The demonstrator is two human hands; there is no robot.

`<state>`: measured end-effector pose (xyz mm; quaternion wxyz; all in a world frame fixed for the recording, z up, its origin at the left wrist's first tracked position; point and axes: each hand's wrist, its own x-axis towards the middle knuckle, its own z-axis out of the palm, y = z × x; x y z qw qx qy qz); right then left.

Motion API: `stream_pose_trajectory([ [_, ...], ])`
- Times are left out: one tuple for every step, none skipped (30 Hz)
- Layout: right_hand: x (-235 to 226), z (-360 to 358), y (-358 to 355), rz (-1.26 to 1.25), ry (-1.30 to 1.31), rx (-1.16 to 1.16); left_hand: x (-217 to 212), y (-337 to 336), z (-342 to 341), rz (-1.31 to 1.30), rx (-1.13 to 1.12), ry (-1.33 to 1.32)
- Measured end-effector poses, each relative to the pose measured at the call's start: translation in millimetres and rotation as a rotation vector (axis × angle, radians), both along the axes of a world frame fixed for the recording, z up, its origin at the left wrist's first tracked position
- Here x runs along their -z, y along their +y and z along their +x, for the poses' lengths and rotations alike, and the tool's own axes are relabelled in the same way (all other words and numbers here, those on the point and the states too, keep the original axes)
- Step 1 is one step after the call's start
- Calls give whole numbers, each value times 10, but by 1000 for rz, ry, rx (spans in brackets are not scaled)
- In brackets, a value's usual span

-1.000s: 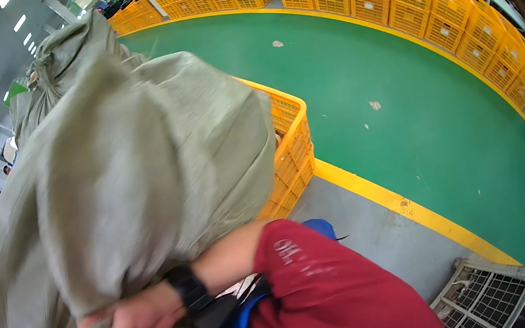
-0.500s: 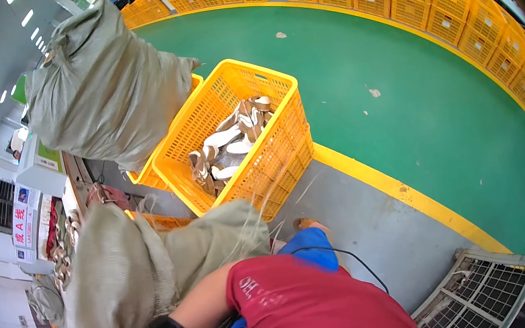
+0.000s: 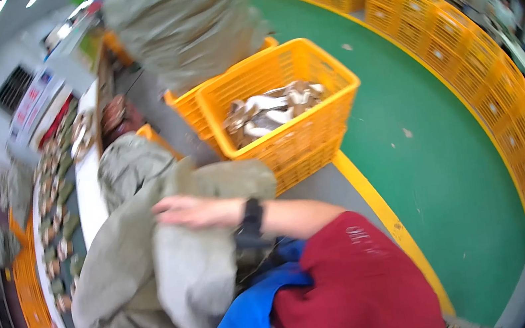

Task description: Sort manufactured shoes and matching shoe lasts from a large bag onto a conveyor assembly line workspace.

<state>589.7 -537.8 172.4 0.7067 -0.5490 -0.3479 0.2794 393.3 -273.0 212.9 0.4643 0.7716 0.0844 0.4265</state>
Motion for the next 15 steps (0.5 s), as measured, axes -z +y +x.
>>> stream_pose_trajectory([
  [383,95,-168,-312,-230,221,23,86,-226,1,-72,9],
  [690,165,-384,-559,-188,272,-85,66,-494,19,-147,11],
  [921,138,-540,-727,-160,243,-84,149,-569,-643,-67,-101],
  [1415,156,-626,-800,-196,223,-120,231,-480,-1293,50,-256],
  [1814,127,-632,-855,-135,174,-221,172,-390,-1036,506,-56],
  [1750,67,-437,-1023,2,88,-212,141,-353,-1094,481,-121],
  [2052,82,-363,-930,-97,172,-213,122,-257,-1156,478,-178],
  [2335,266,-291,-999,-131,65,-296,64,-225,-1157,444,-193],
  [2565,409,-234,-1071,-163,-36,-457,117,131,-1048,400,-201],
  [2557,463,-135,-1070,-173,-66,-606,163,353,-933,351,-206],
  [2468,466,-61,-843,-196,33,-792,418,564,-819,314,-206],
  [2243,438,166,-590,-226,94,-1063,658,553,-682,243,-217],
  [1732,520,418,-518,-19,272,-1257,919,616,-552,188,-227],
  [1103,715,556,-463,202,478,-1346,1308,848,-451,162,-222],
  [506,996,674,-145,282,359,-1661,1883,918,-330,116,-213],
])
